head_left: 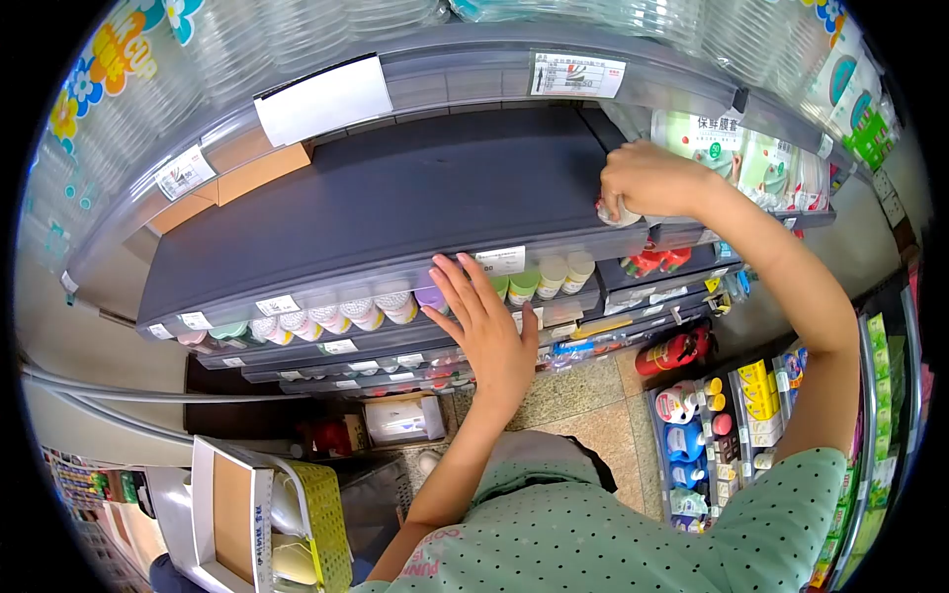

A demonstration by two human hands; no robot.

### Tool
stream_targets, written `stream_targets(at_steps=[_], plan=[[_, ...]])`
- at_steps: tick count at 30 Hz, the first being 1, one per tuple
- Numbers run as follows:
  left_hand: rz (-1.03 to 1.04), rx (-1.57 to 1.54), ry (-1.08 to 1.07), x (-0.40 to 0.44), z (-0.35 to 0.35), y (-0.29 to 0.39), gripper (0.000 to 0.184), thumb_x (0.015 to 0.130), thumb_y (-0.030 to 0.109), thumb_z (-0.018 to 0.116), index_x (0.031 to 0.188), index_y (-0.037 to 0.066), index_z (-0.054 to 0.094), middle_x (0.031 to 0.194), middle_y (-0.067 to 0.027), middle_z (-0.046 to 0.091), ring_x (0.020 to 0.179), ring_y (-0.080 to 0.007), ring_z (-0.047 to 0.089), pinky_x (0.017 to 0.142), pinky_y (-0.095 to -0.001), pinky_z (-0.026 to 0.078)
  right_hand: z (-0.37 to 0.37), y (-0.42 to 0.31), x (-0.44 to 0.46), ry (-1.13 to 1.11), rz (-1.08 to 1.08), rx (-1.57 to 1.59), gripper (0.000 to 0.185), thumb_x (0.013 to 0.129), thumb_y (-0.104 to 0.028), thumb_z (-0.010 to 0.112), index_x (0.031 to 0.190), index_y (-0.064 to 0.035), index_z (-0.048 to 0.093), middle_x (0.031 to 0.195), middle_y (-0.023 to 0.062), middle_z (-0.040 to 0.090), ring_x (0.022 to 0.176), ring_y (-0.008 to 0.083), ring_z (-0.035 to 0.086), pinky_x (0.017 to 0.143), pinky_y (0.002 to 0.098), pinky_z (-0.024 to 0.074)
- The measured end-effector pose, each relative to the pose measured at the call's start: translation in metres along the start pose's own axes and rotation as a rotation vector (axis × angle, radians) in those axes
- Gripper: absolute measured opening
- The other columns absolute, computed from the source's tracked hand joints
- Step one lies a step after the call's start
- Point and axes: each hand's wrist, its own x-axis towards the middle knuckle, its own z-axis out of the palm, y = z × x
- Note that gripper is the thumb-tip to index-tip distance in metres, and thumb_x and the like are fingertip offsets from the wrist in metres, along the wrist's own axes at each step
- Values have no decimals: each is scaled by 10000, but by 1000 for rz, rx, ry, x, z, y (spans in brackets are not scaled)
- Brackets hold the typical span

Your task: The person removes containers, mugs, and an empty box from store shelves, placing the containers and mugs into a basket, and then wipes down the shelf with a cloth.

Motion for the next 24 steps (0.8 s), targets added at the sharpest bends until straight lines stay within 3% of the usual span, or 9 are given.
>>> stream_targets(at_steps=[4, 7, 13, 16, 19, 20, 23, 24], plan=[[-1, 9, -3, 0, 0, 0, 981, 835, 167, 689, 1556, -113, 87, 1619, -364, 26, 1523, -498, -9, 1149, -689, -23, -6, -11, 7, -147, 28, -293, 119, 686, -84, 642, 694, -38, 751, 756, 167, 719, 776, 354, 708, 655, 425, 541], [-4, 11, 0, 0, 2, 0, 988, 834, 166, 693, 1559, -111, 82, 1622, -361, 18, 1526, -490, -15, 1155, -680, -31, 4, -7, 13, -151, -10, -356, 98, 678, -113, 658, 619, -50, 705, 693, 135, 698, 721, 339, 697, 623, 439, 500], [4, 23, 4, 0, 2, -1, 995, 828, 160, 700, 1561, -106, 81, 1626, -356, 10, 1528, -485, -21, 1158, -672, -41, 19, -10, 27, -163, -141, -522, 125, 720, -140, 665, 661, -44, 718, 687, 121, 700, 718, 285, 713, 619, 432, 496], [7, 25, 2, 0, 1, -1, 993, 829, 161, 700, 1561, -106, 85, 1626, -355, 13, 1528, -486, -19, 1160, -671, -39, 5, -10, 31, -131, -103, -510, 124, 720, -120, 647, 704, -42, 742, 716, 117, 714, 729, 300, 711, 629, 418, 501], [8, 18, 1, 0, 0, -2, 990, 831, 163, 699, 1562, -102, 87, 1625, -355, 15, 1527, -489, -12, 1163, -668, -34, -28, -13, 33, -116, 65, -226, 173, 717, -77, 622, 785, -60, 780, 758, 98, 738, 767, 312, 711, 690, 397, 512], [8, 15, 3, 0, 0, -2, 989, 833, 165, 699, 1563, -100, 87, 1625, -355, 16, 1527, -490, -9, 1164, -668, -33, -33, -15, 27, 17, 97, -54, 253, 720, -64, 588, 876, -84, 786, 886, 116, 746, 886, 284, 713, 796, 404, 534], [-1, 1, -3, 0, -1, -4, 985, 836, 168, 699, 1567, -91, 91, 1629, -347, 19, 1527, -489, 2, 1168, -665, -16, -16, -6, 19, 450, 88, 435, 344, 686, -14, 560, 931, -94, 789, 1012, 132, 735, 1011, 287, 676, 925, 382, 505], [-4, -8, -8, 0, -2, -4, 985, 836, 170, 700, 1568, -88, 93, 1630, -343, 19, 1527, -488, 4, 1169, -665, -10, -16, -1, 18, 406, 117, 652, 423, 660, 22, 523, 995, -47, 771, 1184, 143, 707, 1157, 258, 628, 1040, 352, 451]])
